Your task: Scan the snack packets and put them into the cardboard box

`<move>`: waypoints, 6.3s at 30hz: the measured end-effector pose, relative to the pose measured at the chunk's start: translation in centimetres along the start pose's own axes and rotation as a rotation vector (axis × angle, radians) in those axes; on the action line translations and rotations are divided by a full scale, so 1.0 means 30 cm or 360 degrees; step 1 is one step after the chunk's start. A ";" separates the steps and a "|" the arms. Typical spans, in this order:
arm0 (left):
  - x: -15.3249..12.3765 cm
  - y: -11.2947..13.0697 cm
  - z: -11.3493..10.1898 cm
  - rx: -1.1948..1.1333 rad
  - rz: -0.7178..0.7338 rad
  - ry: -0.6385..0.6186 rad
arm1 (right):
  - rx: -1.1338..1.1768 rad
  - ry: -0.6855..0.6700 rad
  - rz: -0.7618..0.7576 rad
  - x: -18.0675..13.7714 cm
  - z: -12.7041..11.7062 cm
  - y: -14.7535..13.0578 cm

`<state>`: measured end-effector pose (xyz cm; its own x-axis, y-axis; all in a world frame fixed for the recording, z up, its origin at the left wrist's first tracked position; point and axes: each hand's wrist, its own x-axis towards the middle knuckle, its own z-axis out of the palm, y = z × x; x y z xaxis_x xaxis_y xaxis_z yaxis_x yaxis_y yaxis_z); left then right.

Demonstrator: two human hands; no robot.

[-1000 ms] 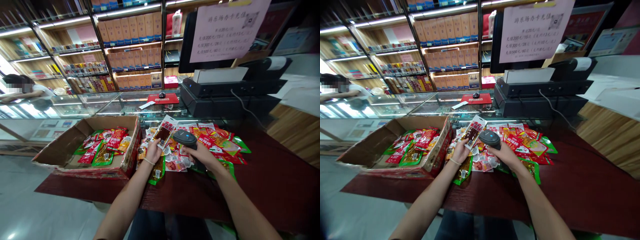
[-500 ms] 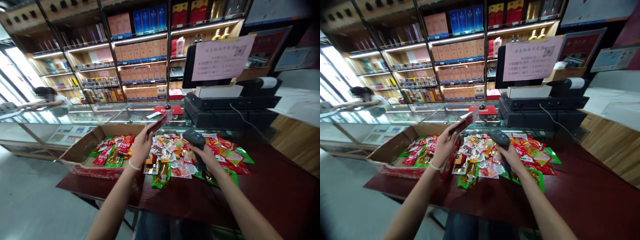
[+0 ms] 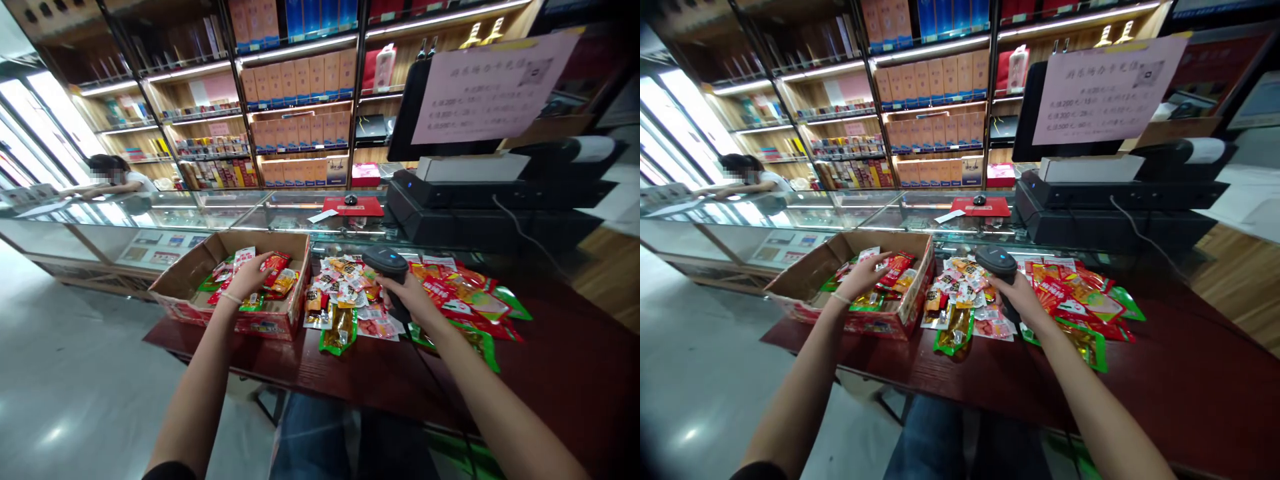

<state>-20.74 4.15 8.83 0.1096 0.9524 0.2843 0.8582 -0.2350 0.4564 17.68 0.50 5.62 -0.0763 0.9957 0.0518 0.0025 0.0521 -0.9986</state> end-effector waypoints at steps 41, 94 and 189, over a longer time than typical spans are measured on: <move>0.060 0.885 0.777 0.0288 0.1000 -0.0847 | -0.0002 0.0701 0.0015 -0.081 -0.533 0.046; 0.095 0.526 0.760 -0.2315 -0.0290 0.0179 | -0.0163 0.0028 0.0102 -0.104 -0.272 0.072; 0.082 0.504 0.739 -0.2438 -0.0282 -0.0138 | -0.0125 0.0042 0.0137 -0.086 -0.221 0.089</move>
<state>3.63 7.22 -2.25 0.1400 0.9839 0.1115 -0.4503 -0.0370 0.8921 24.50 -1.44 2.87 -0.0460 0.9984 -0.0330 0.0860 -0.0290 -0.9959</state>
